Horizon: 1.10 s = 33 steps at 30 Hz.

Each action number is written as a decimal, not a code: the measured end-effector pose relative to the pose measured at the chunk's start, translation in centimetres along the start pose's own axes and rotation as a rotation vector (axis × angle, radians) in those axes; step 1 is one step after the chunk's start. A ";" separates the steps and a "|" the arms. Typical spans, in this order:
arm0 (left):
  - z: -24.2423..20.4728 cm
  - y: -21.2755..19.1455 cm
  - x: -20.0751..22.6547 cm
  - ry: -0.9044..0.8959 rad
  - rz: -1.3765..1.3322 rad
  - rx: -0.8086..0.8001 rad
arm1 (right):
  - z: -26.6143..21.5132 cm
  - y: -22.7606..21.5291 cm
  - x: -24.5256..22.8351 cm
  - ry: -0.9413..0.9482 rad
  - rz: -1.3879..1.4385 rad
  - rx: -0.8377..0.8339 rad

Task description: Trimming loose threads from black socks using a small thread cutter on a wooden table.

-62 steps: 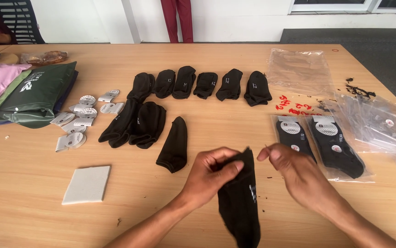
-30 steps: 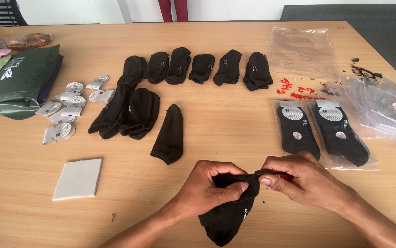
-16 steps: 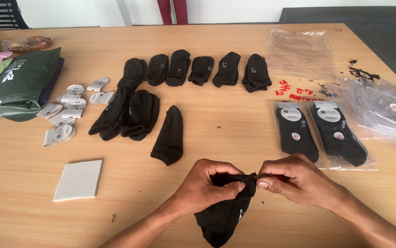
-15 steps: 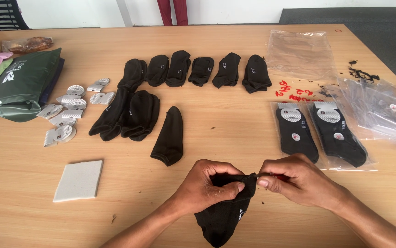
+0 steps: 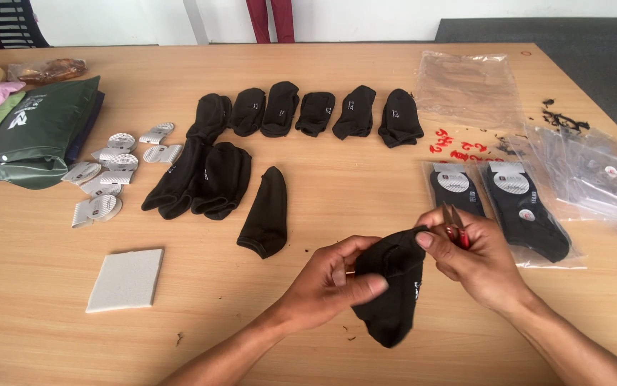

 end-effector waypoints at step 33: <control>1.5 -3.0 -1.4 0.039 -0.636 0.221 | -0.8 3.4 -1.6 -0.365 -0.358 0.064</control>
Point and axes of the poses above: each hand's wrist, its own z-axis towards the middle knuckle, its own y-axis out of the palm, x = y × z, the point moved 7 cm from there along z, towards the middle knuckle, and after that the axes turned 9 degrees about x, right-handed, at the moved point
